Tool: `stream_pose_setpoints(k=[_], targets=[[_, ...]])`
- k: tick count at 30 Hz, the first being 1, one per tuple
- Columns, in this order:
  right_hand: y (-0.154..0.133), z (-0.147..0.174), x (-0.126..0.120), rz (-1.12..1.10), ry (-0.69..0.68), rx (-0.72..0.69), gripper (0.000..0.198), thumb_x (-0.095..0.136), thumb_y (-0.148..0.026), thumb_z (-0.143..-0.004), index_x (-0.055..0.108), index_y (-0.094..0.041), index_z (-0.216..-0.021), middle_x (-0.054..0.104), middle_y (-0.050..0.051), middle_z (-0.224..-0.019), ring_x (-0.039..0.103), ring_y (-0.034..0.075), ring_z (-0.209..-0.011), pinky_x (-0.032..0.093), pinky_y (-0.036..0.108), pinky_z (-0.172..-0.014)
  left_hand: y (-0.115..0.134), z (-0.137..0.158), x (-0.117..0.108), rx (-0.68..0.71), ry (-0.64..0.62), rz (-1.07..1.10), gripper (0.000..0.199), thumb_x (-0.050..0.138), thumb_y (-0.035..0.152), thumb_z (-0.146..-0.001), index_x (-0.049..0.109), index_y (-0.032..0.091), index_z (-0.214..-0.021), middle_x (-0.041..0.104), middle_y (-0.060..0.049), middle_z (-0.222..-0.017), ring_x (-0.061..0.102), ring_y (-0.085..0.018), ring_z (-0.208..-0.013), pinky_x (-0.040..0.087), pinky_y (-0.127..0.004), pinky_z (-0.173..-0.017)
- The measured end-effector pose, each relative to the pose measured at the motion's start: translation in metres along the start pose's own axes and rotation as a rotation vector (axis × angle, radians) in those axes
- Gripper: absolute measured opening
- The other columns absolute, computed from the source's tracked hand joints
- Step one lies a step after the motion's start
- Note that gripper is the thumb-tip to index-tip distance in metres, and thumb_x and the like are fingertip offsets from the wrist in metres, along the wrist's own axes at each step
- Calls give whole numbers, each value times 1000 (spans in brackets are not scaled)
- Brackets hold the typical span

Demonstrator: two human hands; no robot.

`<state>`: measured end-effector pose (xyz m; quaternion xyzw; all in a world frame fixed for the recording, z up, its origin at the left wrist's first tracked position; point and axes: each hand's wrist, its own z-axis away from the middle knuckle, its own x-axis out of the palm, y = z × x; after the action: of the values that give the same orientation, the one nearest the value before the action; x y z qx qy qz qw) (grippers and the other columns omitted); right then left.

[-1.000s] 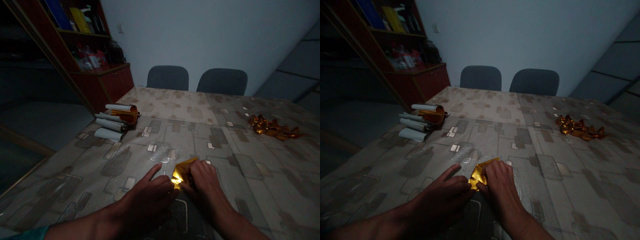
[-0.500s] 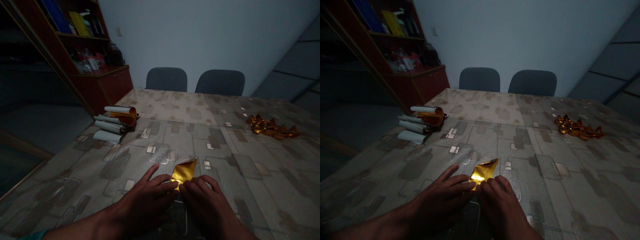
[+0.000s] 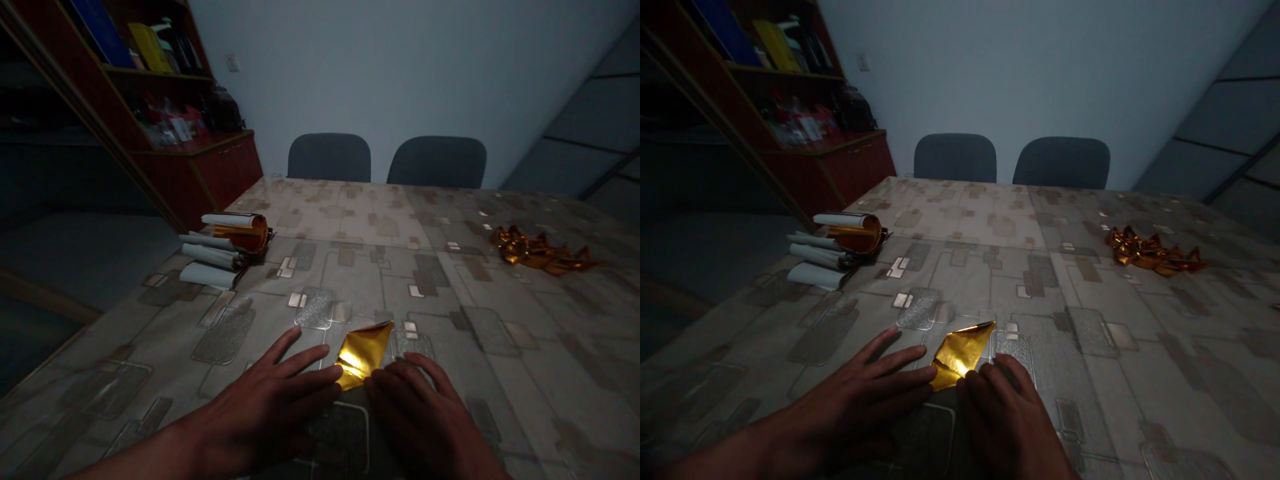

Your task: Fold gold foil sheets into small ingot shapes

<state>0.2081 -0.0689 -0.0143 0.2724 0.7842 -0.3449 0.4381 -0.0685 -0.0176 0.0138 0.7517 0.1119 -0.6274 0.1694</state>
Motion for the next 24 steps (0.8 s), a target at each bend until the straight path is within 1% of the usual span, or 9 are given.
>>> stream_pose_setpoints(k=[5, 7, 9, 10, 12, 15, 18, 21, 24], targets=[[5, -11, -12, 0, 63, -18, 26, 50, -12, -94, 61, -22, -73, 64, 0, -68, 59, 18, -70, 49, 34, -76, -8, -7, -10, 32, -132, 153, 64, 69, 27, -86, 43, 25, -144, 53, -3, -147, 36, -29, -142, 13, -54, -121], [8, -21, -19, -28, 99, -38, 20, 51, -14, -95, 66, -22, -85, 68, 2, -77, 59, 19, -73, 48, 34, -71, -10, -10, -14, 36, -139, 187, 58, 68, 28, -87, 47, 25, -141, 55, -2, -145, 37, -28, -142, 10, -53, -122], [10, -31, -21, -23, 127, 0, 20, 50, -17, -97, 64, -17, -111, 71, 10, -104, 61, 24, -92, 50, 40, -80, -10, -14, -17, 40, -136, 206, 49, 67, 27, -88, 53, 25, -135, 57, -2, -142, 39, -27, -141, 8, -52, -122], [11, -34, -21, -44, 91, 21, 22, 50, -17, -97, 63, -15, -115, 70, 12, -107, 61, 25, -93, 51, 41, -80, -10, -15, -18, 42, -131, 212, 44, 66, 27, -88, 55, 25, -131, 59, -1, -140, 40, -26, -140, 8, -51, -123], [11, -35, -16, -84, 1, 59, 17, 51, -14, -96, 65, -16, -107, 70, 9, -99, 61, 23, -86, 52, 40, -76, -8, -18, -16, 33, -100, 211, 42, 67, 27, -88, 56, 26, -129, 63, -1, -134, 44, -25, -137, 7, -52, -123], [10, -29, -8, -89, -105, 82, 17, 55, -10, -94, 66, -19, -103, 68, 6, -94, 60, 23, -83, 52, 37, -72, -7, -18, -8, -4, -27, 169, 52, 68, 26, -87, 50, 29, -136, 66, 0, -126, 49, -24, -132, 7, -54, -122], [8, -19, -4, -62, -119, 62, 23, 59, -10, -91, 63, -21, -111, 68, 6, -100, 61, 22, -86, 52, 34, -72, -5, -17, 0, -19, 32, 130, 49, 69, 25, -87, 53, 27, -132, 66, -2, -124, 53, -24, -124, 13, -55, -120], [7, -11, -2, -9, -77, 50, 28, 65, -15, -88, 61, -21, -115, 69, 5, -99, 62, 22, -85, 51, 34, -74, -2, -17, 4, -39, 71, 159, 40, 68, 22, -86, 57, 25, -125, 65, -3, -124, 59, -22, -110, 26, -51, -116], [6, -6, -3, 26, -77, 59, 44, 72, -17, -83, 58, -21, -124, 68, 4, -101, 60, 23, -83, 50, 35, -73, 3, -18, 6, -123, 67, 264, 35, 65, 16, -87, 60, 25, -121, 66, -2, -117, 59, -18, -97, 45, -38, -98]])
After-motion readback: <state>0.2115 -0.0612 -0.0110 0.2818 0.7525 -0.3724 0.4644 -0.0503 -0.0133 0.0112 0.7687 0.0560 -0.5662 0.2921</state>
